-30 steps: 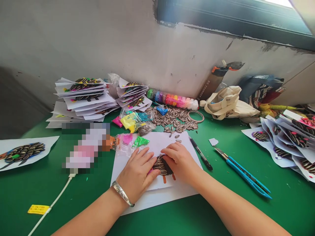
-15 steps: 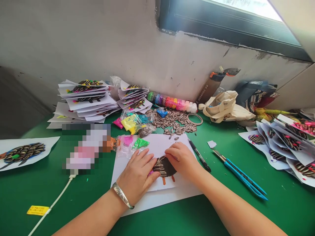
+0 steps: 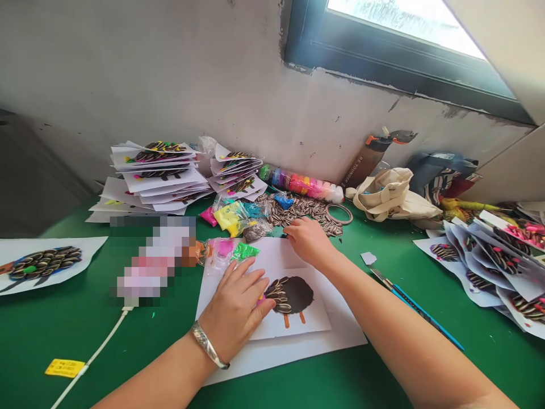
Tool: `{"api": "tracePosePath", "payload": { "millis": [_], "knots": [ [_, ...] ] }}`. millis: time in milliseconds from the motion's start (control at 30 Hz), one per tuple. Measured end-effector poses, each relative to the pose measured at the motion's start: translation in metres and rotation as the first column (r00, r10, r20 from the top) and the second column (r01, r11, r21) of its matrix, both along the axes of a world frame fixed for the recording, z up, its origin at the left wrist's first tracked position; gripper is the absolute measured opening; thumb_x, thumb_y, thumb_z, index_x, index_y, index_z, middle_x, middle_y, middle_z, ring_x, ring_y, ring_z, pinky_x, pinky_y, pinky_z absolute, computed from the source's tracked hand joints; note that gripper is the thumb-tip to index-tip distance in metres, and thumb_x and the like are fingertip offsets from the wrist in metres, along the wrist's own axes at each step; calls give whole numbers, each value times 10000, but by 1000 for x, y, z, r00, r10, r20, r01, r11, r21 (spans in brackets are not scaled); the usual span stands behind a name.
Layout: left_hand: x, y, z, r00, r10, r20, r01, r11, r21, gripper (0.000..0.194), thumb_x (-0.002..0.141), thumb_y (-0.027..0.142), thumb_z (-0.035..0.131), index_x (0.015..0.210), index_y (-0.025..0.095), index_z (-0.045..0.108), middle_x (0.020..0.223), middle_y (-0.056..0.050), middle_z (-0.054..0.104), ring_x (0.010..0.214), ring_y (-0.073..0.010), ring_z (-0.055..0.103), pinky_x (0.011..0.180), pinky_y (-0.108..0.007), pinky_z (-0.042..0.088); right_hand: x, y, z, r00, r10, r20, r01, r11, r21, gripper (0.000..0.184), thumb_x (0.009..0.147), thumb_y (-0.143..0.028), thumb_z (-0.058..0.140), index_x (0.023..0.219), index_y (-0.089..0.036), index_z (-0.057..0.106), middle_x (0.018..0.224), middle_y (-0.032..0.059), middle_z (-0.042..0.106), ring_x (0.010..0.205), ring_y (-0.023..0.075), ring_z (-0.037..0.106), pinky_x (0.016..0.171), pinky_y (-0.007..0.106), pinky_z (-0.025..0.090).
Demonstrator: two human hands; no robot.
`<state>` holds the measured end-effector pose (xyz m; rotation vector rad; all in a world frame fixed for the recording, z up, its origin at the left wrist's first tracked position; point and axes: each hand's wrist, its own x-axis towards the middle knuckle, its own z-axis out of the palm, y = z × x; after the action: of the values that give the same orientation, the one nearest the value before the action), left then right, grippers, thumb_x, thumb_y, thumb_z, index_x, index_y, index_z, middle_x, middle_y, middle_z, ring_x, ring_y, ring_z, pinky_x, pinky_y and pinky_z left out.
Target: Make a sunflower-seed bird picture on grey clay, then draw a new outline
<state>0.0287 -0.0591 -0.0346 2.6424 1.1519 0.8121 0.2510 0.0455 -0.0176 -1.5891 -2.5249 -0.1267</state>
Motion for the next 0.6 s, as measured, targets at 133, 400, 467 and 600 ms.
{"api": "tracePosePath", "payload": {
  "millis": [133, 400, 467, 600],
  "knots": [
    [-1, 0, -1, 1000, 12, 6, -12, 1000, -13, 241, 924, 257, 503, 1093, 160, 644, 1139, -106, 665, 1261, -335, 457, 1055, -614, 342, -3, 4, -4, 1000, 9, 21, -9, 1000, 3, 183, 804, -59, 544, 734, -184, 658, 778, 101, 639, 827, 231, 528, 693, 327, 324],
    [-3, -1, -1, 1000, 18, 8, -18, 1000, -12, 218, 920, 255, 512, 1067, 166, 647, 1137, -93, 665, 1259, -328, 458, 1063, -587, 335, 16, -16, 9, 975, -100, -198, 108, 994, 31, 241, 868, -91, 448, 862, -172, 675, 875, 91, 613, 788, 187, 567, 683, 295, 419],
    [-3, 0, -1, 1000, 18, 4, -18, 1000, -13, 222, 924, 262, 508, 1067, 165, 648, 1139, -95, 664, 1260, -329, 456, 1063, -589, 331, 22, -35, 12, 822, -153, -549, 141, 988, -65, 208, 889, -178, 470, 876, -187, 678, 843, 56, 615, 753, 168, 588, 677, 284, 458],
    [-2, 0, -1, 1000, 11, -5, -11, 1000, -17, 233, 928, 267, 500, 1069, 157, 649, 1139, -100, 663, 1263, -333, 450, 1063, -600, 320, 20, -76, 12, 459, -373, -807, -10, 906, -424, 133, 830, -289, 583, 842, -189, 670, 751, 11, 620, 602, 139, 599, 595, 280, 501]
  ]
}}
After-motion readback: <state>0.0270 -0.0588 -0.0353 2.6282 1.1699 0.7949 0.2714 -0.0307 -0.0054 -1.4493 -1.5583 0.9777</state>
